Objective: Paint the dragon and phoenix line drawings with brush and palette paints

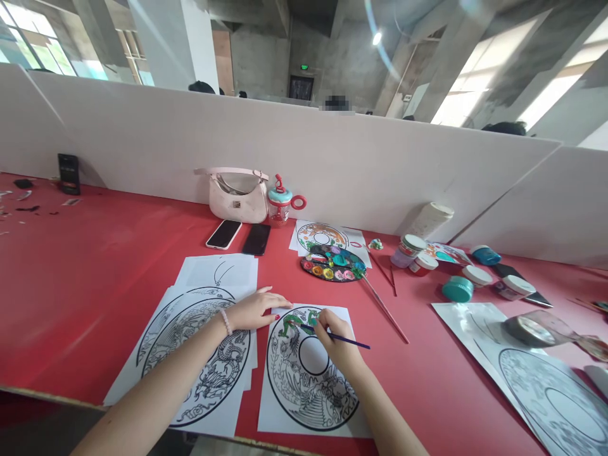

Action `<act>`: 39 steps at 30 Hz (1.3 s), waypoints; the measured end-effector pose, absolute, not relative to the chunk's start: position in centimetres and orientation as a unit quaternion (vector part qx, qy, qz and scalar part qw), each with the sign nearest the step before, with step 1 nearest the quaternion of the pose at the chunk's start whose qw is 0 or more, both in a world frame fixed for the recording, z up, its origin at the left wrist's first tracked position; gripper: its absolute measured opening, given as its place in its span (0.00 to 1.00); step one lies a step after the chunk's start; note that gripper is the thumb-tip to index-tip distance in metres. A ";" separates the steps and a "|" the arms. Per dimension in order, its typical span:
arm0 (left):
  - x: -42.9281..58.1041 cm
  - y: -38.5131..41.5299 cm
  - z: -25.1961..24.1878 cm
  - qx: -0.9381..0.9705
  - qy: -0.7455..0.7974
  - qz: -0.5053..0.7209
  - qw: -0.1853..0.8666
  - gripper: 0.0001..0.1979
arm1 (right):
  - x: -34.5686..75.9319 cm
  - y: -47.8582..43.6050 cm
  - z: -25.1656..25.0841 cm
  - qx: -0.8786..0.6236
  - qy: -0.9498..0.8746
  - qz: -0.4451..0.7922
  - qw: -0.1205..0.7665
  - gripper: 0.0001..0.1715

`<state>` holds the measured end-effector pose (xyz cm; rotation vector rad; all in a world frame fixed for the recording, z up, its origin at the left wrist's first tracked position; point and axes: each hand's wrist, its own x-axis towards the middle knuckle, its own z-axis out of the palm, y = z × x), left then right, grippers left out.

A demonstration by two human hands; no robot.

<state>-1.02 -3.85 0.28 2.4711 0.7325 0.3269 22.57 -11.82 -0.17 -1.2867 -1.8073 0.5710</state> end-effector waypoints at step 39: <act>-1.1 -3.8 0.4 0.918 0.265 0.116 0.271 0.25 | 22.6 -11.8 -0.2 -0.523 -0.702 0.225 0.429 0.17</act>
